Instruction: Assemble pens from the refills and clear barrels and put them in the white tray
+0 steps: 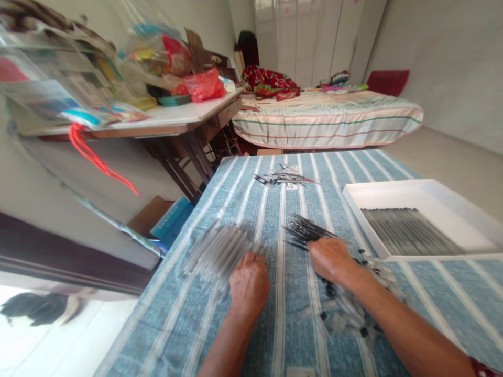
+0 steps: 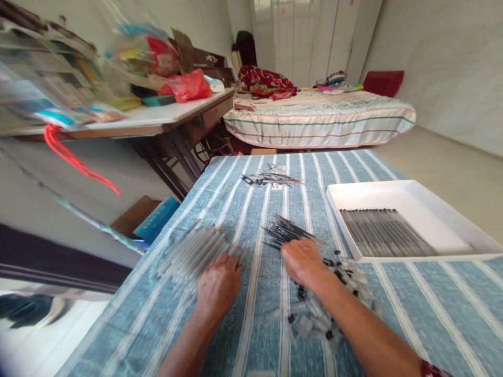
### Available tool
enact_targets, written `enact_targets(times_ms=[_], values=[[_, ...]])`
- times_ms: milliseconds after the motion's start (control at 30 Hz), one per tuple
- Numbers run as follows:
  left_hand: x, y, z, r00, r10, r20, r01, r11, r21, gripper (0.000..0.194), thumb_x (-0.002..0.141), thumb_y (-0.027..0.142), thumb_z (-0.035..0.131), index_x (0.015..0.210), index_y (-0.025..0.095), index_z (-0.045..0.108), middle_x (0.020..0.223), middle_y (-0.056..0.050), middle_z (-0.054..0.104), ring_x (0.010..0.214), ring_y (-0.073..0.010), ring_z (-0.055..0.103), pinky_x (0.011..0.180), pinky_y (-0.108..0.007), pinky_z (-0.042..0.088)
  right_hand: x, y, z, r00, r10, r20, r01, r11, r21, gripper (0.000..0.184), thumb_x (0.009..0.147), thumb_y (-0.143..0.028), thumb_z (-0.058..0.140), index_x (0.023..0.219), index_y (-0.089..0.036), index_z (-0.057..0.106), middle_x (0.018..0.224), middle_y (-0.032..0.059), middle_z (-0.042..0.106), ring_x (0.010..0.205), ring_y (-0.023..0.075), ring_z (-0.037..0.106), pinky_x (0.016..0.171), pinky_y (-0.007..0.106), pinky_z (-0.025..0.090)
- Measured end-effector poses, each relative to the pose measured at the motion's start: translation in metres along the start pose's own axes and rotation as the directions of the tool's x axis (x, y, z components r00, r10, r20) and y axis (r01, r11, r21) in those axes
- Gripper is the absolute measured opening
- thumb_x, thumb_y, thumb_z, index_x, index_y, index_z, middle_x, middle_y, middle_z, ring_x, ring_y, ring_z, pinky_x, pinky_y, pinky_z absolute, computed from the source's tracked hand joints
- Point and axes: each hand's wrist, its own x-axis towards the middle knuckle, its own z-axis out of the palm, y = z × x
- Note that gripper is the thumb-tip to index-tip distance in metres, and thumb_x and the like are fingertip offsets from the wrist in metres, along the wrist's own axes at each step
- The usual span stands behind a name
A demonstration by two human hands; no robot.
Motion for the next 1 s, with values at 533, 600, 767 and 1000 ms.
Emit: enact_targets(times_ms=[533,600,767,1000], values=[[-0.003,0.001,0.003,0.977,0.093,-0.191,-0.183,0.823,-0.537,0.012,0.085,0.020,0.040,0.078,0.018,0.050,0.074,-0.003,0.057,0.071,-0.0165,0.057,0.068,-0.028,0.043,-0.015,0.021,-0.028,0.986,0.076,-0.150,-0.089,0.993,-0.082,0.023,0.084,-0.015,0.040,0.091,-0.017,0.062,0.078,0.0119,0.070,0.074,0.0237,0.067,0.057,0.025,0.037],[-0.003,0.000,0.003,0.975,0.079,-0.206,-0.183,0.812,-0.554,0.012,0.084,0.021,0.042,0.078,0.018,0.051,0.075,-0.002,0.057,0.072,-0.0160,0.058,0.068,-0.027,0.043,-0.016,0.024,-0.030,0.982,0.091,-0.165,-0.106,0.991,-0.082,0.024,0.084,-0.016,0.039,0.092,-0.018,0.062,0.078,0.0112,0.070,0.074,0.0239,0.067,0.057,0.025,0.036],[-0.003,0.000,0.005,0.970,0.092,-0.223,-0.204,0.806,-0.556,0.013,0.083,0.022,0.043,0.077,0.018,0.053,0.075,-0.002,0.057,0.072,-0.0157,0.058,0.068,-0.027,0.043,-0.017,0.029,-0.031,0.978,0.080,-0.192,-0.098,0.991,-0.088,0.024,0.085,-0.018,0.038,0.091,-0.019,0.062,0.077,0.0102,0.070,0.074,0.0244,0.066,0.055,0.026,0.032],[-0.002,0.000,0.002,0.967,0.094,-0.237,-0.213,0.805,-0.554,0.013,0.082,0.022,0.042,0.076,0.017,0.053,0.074,-0.003,0.057,0.072,-0.0172,0.058,0.069,-0.028,0.044,-0.018,0.032,-0.031,0.974,0.088,-0.210,-0.112,0.988,-0.104,0.023,0.086,-0.020,0.038,0.089,-0.021,0.061,0.075,0.0086,0.070,0.072,0.0237,0.066,0.053,0.026,0.028]])
